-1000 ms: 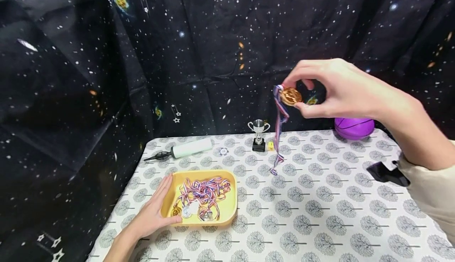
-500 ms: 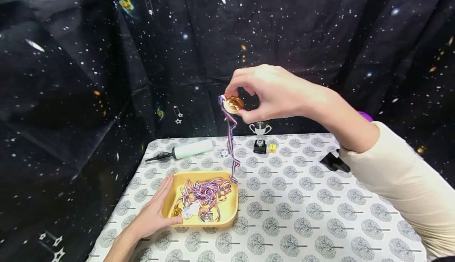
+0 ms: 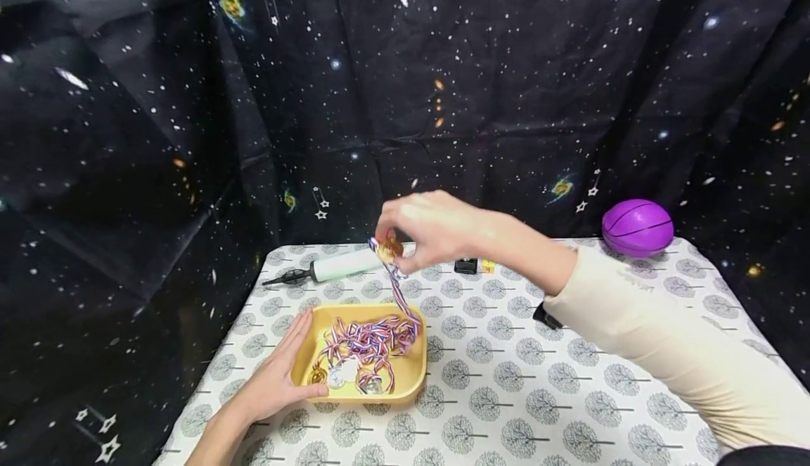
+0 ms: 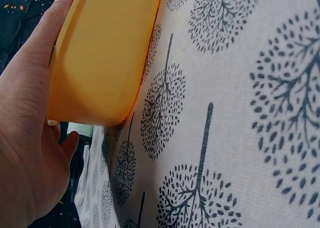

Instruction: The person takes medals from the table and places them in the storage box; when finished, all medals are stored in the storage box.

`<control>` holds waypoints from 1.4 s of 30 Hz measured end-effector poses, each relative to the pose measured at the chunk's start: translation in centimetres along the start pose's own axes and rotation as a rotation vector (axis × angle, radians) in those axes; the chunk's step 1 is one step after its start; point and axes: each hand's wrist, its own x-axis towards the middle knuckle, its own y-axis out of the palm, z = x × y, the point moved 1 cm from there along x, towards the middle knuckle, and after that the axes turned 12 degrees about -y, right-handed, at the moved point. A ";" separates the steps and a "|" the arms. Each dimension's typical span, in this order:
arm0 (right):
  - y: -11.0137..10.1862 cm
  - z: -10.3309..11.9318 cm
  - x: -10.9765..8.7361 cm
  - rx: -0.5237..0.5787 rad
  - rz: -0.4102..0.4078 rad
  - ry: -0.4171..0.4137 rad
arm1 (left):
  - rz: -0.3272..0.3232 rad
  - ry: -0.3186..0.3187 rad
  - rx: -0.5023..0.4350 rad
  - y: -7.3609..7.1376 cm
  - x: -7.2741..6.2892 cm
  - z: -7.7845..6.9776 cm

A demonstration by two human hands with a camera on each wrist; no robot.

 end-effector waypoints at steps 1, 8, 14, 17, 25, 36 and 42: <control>1.2 0.0 0.1 -0.004 0.022 0.002 | 0.000 -0.002 0.002 0.0 0.0 0.0; 10.0 1.3 0.0 0.053 0.151 0.045 | 0.001 0.000 -0.001 0.0 0.2 0.0; 16.4 3.1 -0.5 0.120 0.186 0.076 | 0.009 -0.001 -0.010 0.0 0.3 -0.1; 19.0 4.0 -0.8 0.148 0.190 0.105 | 0.007 0.004 -0.009 0.1 0.3 -0.2; 22.3 5.1 -0.9 0.138 0.141 0.142 | 0.008 0.003 -0.011 0.2 0.4 -0.1; 20.8 3.9 -1.8 0.136 0.031 0.135 | 0.009 0.011 -0.006 0.2 0.4 -0.1; 17.9 2.7 -4.8 0.181 -0.104 0.155 | 0.010 0.017 0.010 -0.1 0.1 0.1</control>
